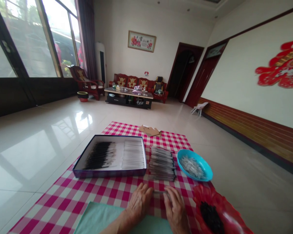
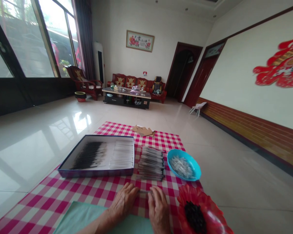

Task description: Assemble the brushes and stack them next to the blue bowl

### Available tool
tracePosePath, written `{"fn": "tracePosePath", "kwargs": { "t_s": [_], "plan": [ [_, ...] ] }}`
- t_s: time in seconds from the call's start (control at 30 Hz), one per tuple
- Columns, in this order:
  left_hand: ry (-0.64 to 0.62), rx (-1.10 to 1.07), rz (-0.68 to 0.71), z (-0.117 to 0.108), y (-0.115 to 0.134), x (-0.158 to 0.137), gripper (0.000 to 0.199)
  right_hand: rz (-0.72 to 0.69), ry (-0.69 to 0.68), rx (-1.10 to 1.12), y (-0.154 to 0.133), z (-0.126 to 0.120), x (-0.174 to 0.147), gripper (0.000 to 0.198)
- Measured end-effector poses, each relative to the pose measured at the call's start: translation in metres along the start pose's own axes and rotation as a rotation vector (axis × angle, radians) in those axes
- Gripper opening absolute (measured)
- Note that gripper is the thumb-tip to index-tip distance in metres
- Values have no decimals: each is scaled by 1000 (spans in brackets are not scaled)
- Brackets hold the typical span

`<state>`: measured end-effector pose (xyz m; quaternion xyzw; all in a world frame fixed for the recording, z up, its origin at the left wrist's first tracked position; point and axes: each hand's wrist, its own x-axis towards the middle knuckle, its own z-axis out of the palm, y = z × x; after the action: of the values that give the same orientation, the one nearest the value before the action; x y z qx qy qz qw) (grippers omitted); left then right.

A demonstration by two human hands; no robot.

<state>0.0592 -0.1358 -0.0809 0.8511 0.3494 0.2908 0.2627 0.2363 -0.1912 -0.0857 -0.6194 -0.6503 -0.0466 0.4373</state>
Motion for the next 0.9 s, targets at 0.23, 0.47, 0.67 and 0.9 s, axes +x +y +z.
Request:
{"fn": "tracePosePath", "kwargs": {
  "t_s": [0.23,0.47,0.67,0.9],
  "plan": [
    [104,213,83,-2,-1,-2,28,643,30,530,3,-7,3,38],
    [207,372,85,-9,27,7,14,881,29,801,-11,-7,6,36],
    [208,344,116,-1,31,14,15,749,-83,622,-17,-9,10,39],
    [260,366,104,-4,29,12,17,673,-115,512,-24,-8,14,42]
  ]
}}
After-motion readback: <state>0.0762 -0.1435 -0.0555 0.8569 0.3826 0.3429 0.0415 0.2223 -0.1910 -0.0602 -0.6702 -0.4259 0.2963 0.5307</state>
